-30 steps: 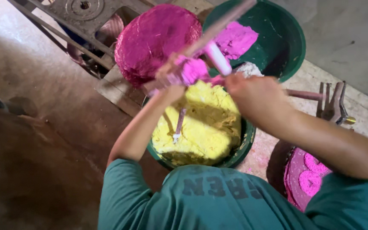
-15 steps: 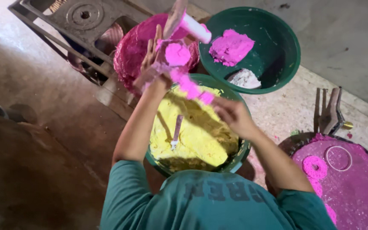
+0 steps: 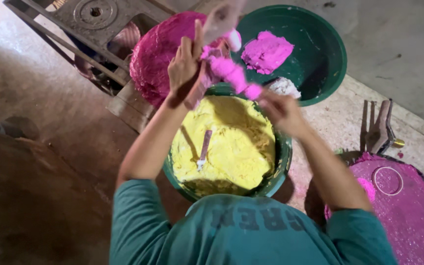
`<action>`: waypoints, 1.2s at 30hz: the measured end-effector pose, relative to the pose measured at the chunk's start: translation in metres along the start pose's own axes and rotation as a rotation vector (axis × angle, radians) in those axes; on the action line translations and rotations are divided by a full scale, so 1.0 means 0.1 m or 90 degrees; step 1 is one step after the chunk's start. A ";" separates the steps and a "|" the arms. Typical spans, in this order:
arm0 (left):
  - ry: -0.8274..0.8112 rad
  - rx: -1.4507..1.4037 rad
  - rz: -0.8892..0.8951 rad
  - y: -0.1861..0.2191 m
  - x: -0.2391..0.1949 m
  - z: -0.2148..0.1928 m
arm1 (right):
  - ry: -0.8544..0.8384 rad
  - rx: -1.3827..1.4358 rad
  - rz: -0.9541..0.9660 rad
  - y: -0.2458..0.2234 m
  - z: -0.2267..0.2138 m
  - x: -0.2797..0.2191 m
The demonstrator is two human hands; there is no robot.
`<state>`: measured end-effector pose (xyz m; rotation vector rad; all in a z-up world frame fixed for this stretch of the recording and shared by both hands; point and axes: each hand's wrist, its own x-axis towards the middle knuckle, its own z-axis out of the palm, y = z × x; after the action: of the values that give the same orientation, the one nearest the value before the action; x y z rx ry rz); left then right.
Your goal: The person uses a wooden press to scoop pink and yellow dough, then presses it into circular molds on a pink glittery mat. The person repeats this process to create multiple layered dough circles.
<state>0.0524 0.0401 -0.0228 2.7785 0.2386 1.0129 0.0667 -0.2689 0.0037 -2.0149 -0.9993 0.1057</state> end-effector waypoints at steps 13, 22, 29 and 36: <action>0.036 0.158 0.119 -0.34 0.21 0.01 | -0.261 0.202 0.130 0.10 -1.09 0.51; -0.138 -0.684 -0.465 -0.32 -0.01 -0.27 | -0.110 -0.028 0.234 1.25 -0.72 1.13; -0.568 -1.218 -0.407 0.89 -0.64 -0.68 | 0.019 0.953 -0.210 -0.26 -0.10 0.58; -0.288 -0.927 0.194 1.42 -1.03 -1.31 | 0.245 0.445 -0.209 -0.87 -0.65 -0.66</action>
<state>-0.0971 -0.1053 0.0427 1.5660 -0.7114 0.2656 -0.0035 -0.3304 0.0898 -1.1650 -0.8705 -0.0985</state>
